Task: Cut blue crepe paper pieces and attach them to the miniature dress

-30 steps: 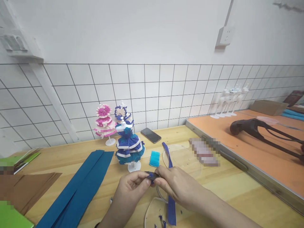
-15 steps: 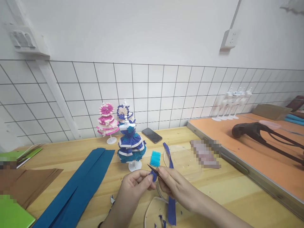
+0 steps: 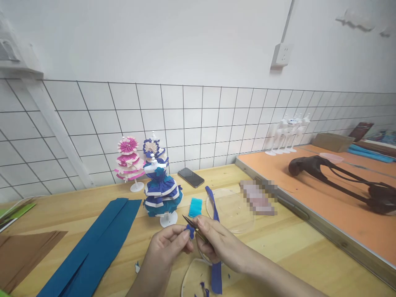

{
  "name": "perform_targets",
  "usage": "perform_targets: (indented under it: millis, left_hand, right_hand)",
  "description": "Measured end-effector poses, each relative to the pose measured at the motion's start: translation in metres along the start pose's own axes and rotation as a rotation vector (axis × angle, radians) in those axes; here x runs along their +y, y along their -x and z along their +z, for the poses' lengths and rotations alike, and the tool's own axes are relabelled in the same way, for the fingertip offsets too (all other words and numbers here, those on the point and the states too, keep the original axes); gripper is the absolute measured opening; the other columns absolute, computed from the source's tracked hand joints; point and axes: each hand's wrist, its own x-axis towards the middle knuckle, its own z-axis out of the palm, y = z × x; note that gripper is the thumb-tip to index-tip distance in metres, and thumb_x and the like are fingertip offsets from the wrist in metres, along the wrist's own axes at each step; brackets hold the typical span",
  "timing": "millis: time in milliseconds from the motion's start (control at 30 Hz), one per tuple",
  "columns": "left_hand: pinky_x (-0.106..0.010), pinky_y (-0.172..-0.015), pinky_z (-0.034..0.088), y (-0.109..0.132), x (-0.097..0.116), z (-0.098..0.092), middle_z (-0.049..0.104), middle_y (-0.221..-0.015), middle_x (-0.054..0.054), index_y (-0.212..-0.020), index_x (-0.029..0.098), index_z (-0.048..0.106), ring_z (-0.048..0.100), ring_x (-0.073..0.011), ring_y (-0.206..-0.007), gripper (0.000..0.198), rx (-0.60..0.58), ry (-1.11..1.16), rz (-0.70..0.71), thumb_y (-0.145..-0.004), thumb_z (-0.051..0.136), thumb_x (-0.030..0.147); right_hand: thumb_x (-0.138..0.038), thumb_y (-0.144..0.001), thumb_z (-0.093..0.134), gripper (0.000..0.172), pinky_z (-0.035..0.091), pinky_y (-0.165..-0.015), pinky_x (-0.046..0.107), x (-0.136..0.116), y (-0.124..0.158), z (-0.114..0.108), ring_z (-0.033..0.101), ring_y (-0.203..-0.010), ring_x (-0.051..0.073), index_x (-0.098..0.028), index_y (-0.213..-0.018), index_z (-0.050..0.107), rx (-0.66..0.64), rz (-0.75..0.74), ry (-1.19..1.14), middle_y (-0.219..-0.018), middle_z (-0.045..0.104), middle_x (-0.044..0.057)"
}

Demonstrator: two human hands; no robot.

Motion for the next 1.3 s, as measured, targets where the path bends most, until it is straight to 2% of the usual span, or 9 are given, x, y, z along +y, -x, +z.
perform_targets:
  millis: [300,733,933,1100,1300]
  left_hand:
    - [-0.024,-0.061,0.041,0.002,0.001,-0.001,0.058,-0.053,0.000,-0.063,0.015,0.062,0.052,-0.0127,-0.058,0.016,-0.034,-0.026,-0.014,-0.065,0.064,0.030]
    - [-0.022,-0.059,0.040,-0.005,-0.011,-0.005,0.058,-0.050,0.000,-0.061,0.015,0.062,0.050,-0.0117,-0.054,0.021,-0.021,-0.040,-0.003,-0.061,0.066,0.036]
    - [-0.023,-0.062,0.040,-0.001,0.000,-0.002,0.059,-0.057,-0.001,-0.060,0.015,0.060,0.053,-0.0134,-0.060,0.017,-0.064,-0.132,0.039,-0.068,0.061,0.030]
    - [-0.023,-0.062,0.041,0.000,0.007,-0.002,0.058,-0.055,-0.001,-0.054,0.015,0.058,0.052,-0.0132,-0.059,0.019,-0.053,-0.227,0.046,-0.067,0.059,0.028]
    - [-0.023,-0.063,0.040,-0.001,0.011,-0.006,0.059,-0.057,0.000,-0.056,0.015,0.058,0.052,-0.0130,-0.060,0.018,-0.065,-0.337,0.065,-0.070,0.056,0.026]
  right_hand:
    - [-0.053,-0.086,0.025,0.041,0.022,-0.040,0.018,-0.001,0.001,0.001,0.026,-0.043,0.007,-0.018,-0.070,0.041,-0.017,0.003,0.018,-0.050,0.031,-0.008]
    - [-0.051,-0.087,0.022,0.048,0.020,-0.037,0.017,0.003,0.000,-0.001,0.025,-0.039,0.005,-0.015,-0.068,0.047,-0.048,-0.040,0.008,-0.046,0.030,-0.008]
    - [-0.050,-0.088,0.022,0.047,0.020,-0.036,0.016,0.006,-0.001,-0.002,0.024,-0.038,0.005,-0.015,-0.069,0.047,-0.070,-0.007,-0.042,-0.045,0.029,-0.008]
    - [-0.051,-0.087,0.023,0.047,0.020,-0.034,0.016,0.011,-0.002,-0.003,0.024,-0.037,0.005,-0.016,-0.066,0.045,-0.094,0.027,-0.053,-0.045,0.028,-0.008]
    - [-0.050,-0.087,0.022,0.044,0.022,-0.038,0.017,0.007,-0.001,-0.006,0.025,-0.042,0.006,-0.017,-0.068,0.042,-0.085,0.015,0.046,-0.050,0.028,-0.007]
